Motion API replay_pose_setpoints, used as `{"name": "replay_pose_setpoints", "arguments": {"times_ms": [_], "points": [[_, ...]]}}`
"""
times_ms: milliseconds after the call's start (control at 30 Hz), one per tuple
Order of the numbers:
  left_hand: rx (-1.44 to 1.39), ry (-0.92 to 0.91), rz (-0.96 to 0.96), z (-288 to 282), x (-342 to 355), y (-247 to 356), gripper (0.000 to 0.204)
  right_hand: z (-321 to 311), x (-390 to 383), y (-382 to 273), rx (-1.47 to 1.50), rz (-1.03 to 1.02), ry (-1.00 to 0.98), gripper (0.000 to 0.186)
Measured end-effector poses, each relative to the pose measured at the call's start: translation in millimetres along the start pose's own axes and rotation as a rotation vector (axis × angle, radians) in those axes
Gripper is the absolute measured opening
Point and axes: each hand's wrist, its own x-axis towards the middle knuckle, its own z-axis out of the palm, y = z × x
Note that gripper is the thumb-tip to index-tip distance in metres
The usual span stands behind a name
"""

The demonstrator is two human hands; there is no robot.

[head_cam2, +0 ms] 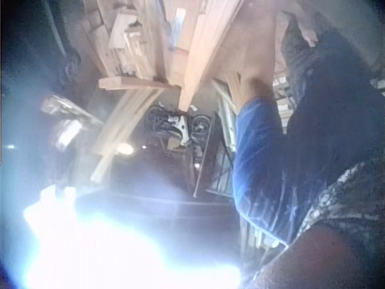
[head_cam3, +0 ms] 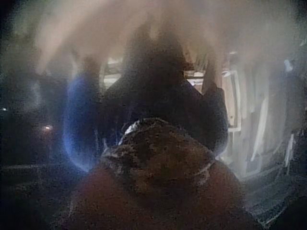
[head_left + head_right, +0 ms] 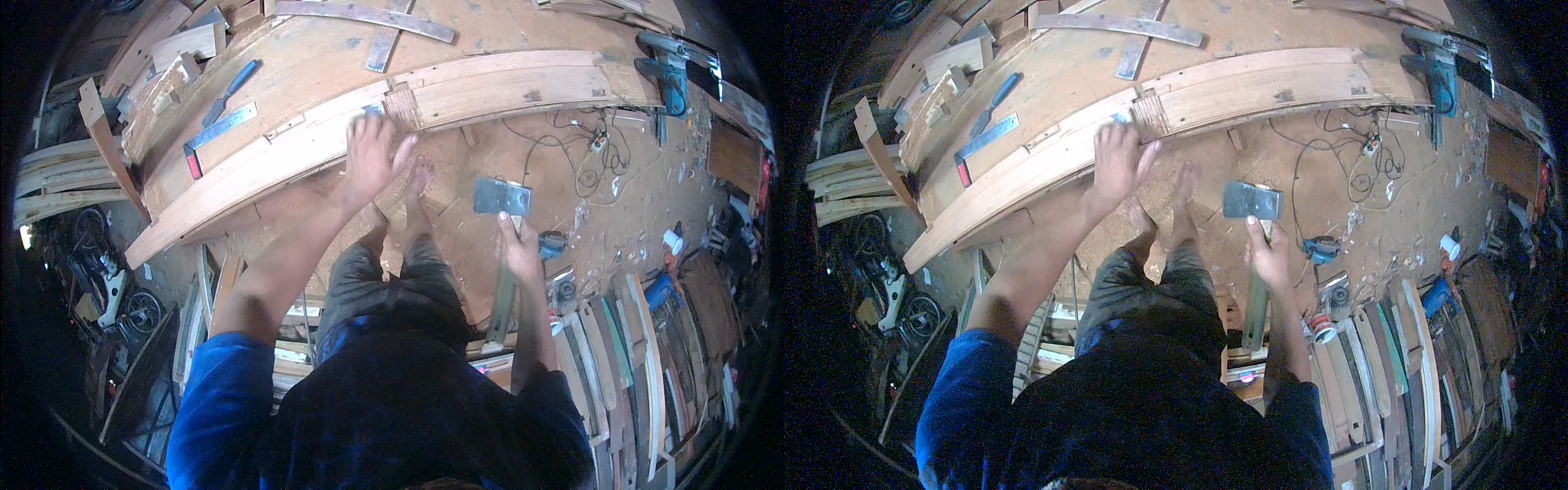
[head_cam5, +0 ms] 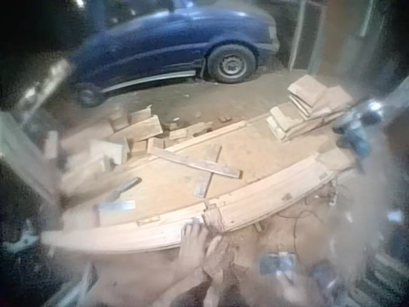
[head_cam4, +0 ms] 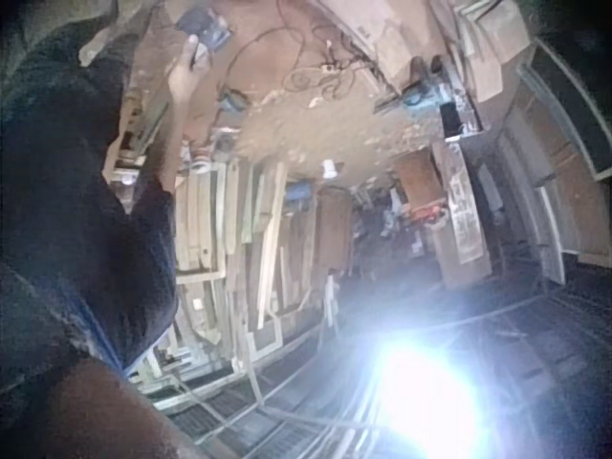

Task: The person uses a chisel and a wooden mallet to carve and shape a long, curved piece of wood on a workbench. They repeatedly position the chisel against the wood and strike it with the mallet to remove material, occasionally adjusting the wood's position to work on different sections.

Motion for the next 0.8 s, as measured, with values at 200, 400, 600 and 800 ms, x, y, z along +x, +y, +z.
{"name": "replay_pose_setpoints", "arguments": {"times_ms": [200,400,600,800], "points": [[0.023,0.338,-0.235,22.8,43.4,3.1,0.068,44.7,33.9,-53.3,-0.043,-0.117,-0.029,0.029],[-0.182,0.321,-0.076,18.1,22.0,-47.6,0.057,93.3,74.0,-75.8,-0.234,-0.630,0.104,0.029],[-0.079,0.524,-0.196,4.7,18.5,-53.0,0.036,109.1,111.6,-59.7,-0.449,-0.522,-0.014,0.039],[-0.104,0.488,-0.138,9.4,19.9,-51.6,0.034,108.0,100.5,-73.7,-0.396,-0.500,0.058,0.038]]}}
